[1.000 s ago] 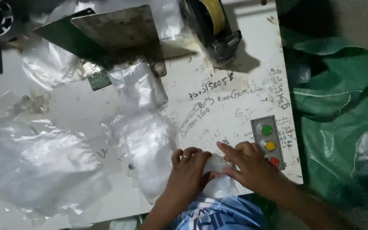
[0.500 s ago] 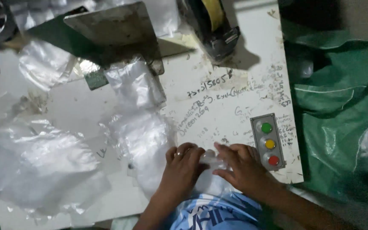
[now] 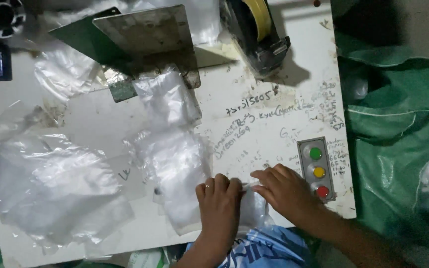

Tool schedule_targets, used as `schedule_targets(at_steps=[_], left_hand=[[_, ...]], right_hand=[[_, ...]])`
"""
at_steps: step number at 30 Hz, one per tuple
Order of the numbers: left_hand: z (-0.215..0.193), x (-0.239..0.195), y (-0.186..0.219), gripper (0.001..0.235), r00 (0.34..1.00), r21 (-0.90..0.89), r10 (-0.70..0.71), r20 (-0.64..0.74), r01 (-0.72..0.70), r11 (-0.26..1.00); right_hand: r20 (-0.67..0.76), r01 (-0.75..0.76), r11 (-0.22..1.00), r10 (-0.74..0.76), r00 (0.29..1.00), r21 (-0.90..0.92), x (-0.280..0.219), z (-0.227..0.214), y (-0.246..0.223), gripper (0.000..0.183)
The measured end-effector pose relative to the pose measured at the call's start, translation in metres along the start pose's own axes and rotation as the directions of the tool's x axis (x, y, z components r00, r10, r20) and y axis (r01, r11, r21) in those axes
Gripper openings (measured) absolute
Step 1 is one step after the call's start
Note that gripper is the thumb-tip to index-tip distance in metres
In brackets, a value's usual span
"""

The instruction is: The person is manually folding small plastic bags and stacking them on a workstation table.

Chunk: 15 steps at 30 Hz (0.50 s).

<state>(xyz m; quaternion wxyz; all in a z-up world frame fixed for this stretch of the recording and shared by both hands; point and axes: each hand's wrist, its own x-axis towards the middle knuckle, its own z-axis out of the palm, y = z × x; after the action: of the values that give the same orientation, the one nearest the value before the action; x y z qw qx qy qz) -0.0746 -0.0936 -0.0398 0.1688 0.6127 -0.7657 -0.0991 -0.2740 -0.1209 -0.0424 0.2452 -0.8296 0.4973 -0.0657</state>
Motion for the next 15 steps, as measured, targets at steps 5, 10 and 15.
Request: schedule_targets(at_steps=[5,10,15], left_hand=[[-0.043,0.005,-0.023,0.012,0.894,-0.649,-0.194,0.403,0.429,0.629],[-0.079,0.007,-0.01,0.005,0.979,-0.793,-0.185,-0.088,0.043,0.608],[-0.065,0.01,-0.007,0.024,0.89,-0.392,0.073,-0.449,-0.27,0.88]], right_hand=[[0.365,-0.561,0.707,0.433,0.824,0.43,0.033,-0.078,-0.01,0.027],[-0.38,-0.078,0.856,0.307,0.873,0.511,0.102,-0.119,0.031,0.018],[-0.183,-0.356,0.766,0.516,0.837,0.535,0.195,-0.167,0.054,0.057]])
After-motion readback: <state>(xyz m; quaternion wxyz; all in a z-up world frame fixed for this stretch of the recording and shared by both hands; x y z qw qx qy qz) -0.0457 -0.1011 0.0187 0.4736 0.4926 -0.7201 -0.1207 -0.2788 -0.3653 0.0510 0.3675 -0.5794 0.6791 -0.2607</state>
